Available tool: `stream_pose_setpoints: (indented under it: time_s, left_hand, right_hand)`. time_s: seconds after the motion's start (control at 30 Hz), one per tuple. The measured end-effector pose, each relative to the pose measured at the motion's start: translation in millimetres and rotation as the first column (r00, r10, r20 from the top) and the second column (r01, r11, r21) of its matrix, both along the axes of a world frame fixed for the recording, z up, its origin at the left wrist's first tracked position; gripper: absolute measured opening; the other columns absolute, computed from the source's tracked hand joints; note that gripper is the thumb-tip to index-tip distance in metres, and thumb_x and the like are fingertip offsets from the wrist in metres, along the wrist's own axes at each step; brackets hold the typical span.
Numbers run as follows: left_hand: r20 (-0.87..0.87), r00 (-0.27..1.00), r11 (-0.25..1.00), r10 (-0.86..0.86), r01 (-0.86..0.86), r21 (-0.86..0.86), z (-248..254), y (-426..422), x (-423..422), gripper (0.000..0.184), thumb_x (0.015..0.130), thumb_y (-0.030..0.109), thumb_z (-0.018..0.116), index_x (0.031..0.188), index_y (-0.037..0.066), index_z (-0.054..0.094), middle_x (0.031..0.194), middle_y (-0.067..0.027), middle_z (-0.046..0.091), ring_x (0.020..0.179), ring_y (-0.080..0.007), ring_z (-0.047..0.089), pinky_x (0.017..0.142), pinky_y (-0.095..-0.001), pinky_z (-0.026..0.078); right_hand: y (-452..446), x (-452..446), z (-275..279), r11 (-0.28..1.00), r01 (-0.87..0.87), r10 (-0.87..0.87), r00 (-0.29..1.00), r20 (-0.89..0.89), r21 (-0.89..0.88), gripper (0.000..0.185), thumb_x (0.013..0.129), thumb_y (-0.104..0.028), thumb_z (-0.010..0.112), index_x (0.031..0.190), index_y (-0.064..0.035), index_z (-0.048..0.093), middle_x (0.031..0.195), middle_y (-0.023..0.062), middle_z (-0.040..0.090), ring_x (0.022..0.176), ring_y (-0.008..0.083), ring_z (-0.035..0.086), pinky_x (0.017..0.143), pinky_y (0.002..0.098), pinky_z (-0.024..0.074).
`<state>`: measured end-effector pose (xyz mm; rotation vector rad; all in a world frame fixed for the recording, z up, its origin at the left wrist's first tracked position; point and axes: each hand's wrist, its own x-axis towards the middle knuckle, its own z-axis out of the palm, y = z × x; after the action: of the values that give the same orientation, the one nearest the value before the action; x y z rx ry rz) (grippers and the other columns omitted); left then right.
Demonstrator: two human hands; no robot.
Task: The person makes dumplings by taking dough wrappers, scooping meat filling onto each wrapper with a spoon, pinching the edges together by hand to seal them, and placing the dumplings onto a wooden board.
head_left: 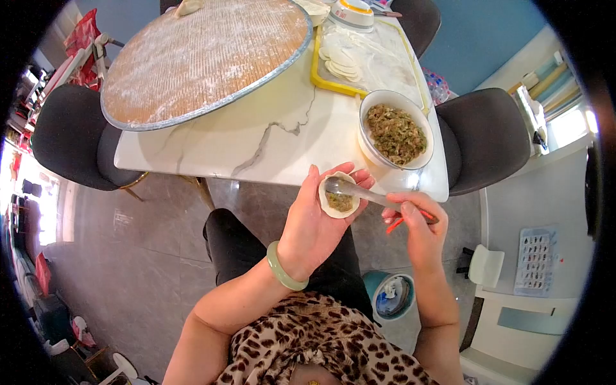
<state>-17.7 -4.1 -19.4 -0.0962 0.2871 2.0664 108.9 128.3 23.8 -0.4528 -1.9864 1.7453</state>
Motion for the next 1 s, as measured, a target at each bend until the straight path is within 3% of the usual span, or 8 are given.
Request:
stream_pose_setpoints:
  time_s: [0.17,0.3,0.37,0.53,0.63,0.7,0.8,1.0]
  left_hand:
    - [-0.006,0.999,0.998,-0.032,0.031,-0.051,-2,-5,-5,0.052,0.102,0.042,0.023,0.126,0.002,0.046,0.13,-0.0178,0.052,0.123,-0.0299,0.049,0.1,-0.0427,0.043]
    - [-0.009,0.999,0.998,-0.044,0.043,-0.043,-5,-2,-3,0.053,0.102,0.043,0.023,0.127,0.003,0.046,0.13,-0.0174,0.052,0.122,-0.0296,0.05,0.099,-0.0425,0.044]
    - [-0.002,0.998,0.997,-0.06,0.059,-0.054,-3,-2,-2,0.053,0.102,0.044,0.023,0.128,0.003,0.045,0.131,-0.0176,0.051,0.123,-0.0294,0.05,0.099,-0.043,0.043]
    - [-0.019,0.997,0.996,-0.072,0.071,-0.048,-3,-4,0,0.054,0.102,0.044,0.023,0.129,0.004,0.044,0.133,-0.018,0.049,0.124,-0.0294,0.049,0.1,-0.044,0.042]
    - [-0.04,0.996,0.995,-0.084,0.082,-0.062,-1,-5,1,0.054,0.102,0.045,0.023,0.13,0.004,0.044,0.134,-0.0181,0.048,0.125,-0.0295,0.048,0.101,-0.0445,0.041]
    - [-0.05,0.994,0.993,-0.096,0.092,-0.077,1,-3,3,0.054,0.102,0.045,0.023,0.13,0.004,0.043,0.135,-0.0181,0.048,0.125,-0.0294,0.047,0.102,-0.0447,0.04]
    - [-0.032,0.992,0.992,-0.123,0.121,-0.047,5,2,9,0.054,0.102,0.045,0.024,0.13,0.003,0.043,0.134,-0.0176,0.049,0.125,-0.0293,0.047,0.103,-0.0447,0.038]
    - [-0.034,0.999,0.999,-0.035,0.035,-0.012,14,-4,20,0.052,0.102,0.043,0.024,0.131,0.003,0.042,0.13,-0.0116,0.051,0.121,-0.0232,0.048,0.102,-0.0377,0.037]
  right_hand:
    - [29,6,10,0.976,0.209,-0.19,0.953,-0.235,0.06,0.023,0.093,-0.009,0.049,0.1,0.0057,0.066,0.079,0.0103,0.066,0.07,0.0126,0.06,0.065,0.0246,0.0497]
    - [73,-3,19,0.879,0.329,-0.318,0.944,-0.088,0.346,0.023,0.093,-0.011,0.05,0.1,0.0023,0.067,0.079,0.0075,0.064,0.068,0.0088,0.057,0.063,0.0228,0.0468]
    - [88,-8,4,0.866,0.13,-0.247,0.951,0.187,0.483,0.021,0.093,-0.011,0.052,0.1,-0.0013,0.068,0.079,0.0043,0.062,0.068,0.0062,0.053,0.064,0.0214,0.0442]
    - [94,-7,-2,0.932,0.075,-0.132,0.982,0.138,0.354,0.027,0.086,-0.011,0.061,0.112,-0.0028,0.063,0.091,0.0041,0.06,0.078,0.0092,0.053,0.073,0.0237,0.0445]
    - [89,10,22,0.684,0.215,-0.31,0.951,0.01,0.697,0.042,0.077,-0.008,0.067,0.118,-0.0048,0.059,0.104,0.0077,0.058,0.094,0.0172,0.055,0.084,0.0303,0.0443]
    - [72,22,34,0.355,0.287,-0.224,0.95,-0.217,0.889,0.046,0.071,-0.006,0.069,0.116,-0.0064,0.058,0.115,0.0104,0.055,0.108,0.0252,0.053,0.093,0.0362,0.0417]
    - [23,17,25,0.379,-0.032,0.039,0.999,0.019,0.925,0.039,0.066,-0.008,0.075,0.102,-0.0109,0.059,0.119,0.0095,0.056,0.112,0.0306,0.051,0.097,0.0426,0.0396]
    - [-3,-13,-15,0.365,-0.022,0.2,0.978,-0.055,0.931,0.031,0.066,-0.01,0.076,0.093,-0.0136,0.059,0.128,0.008,0.052,0.119,0.0323,0.048,0.099,0.0464,0.0375]
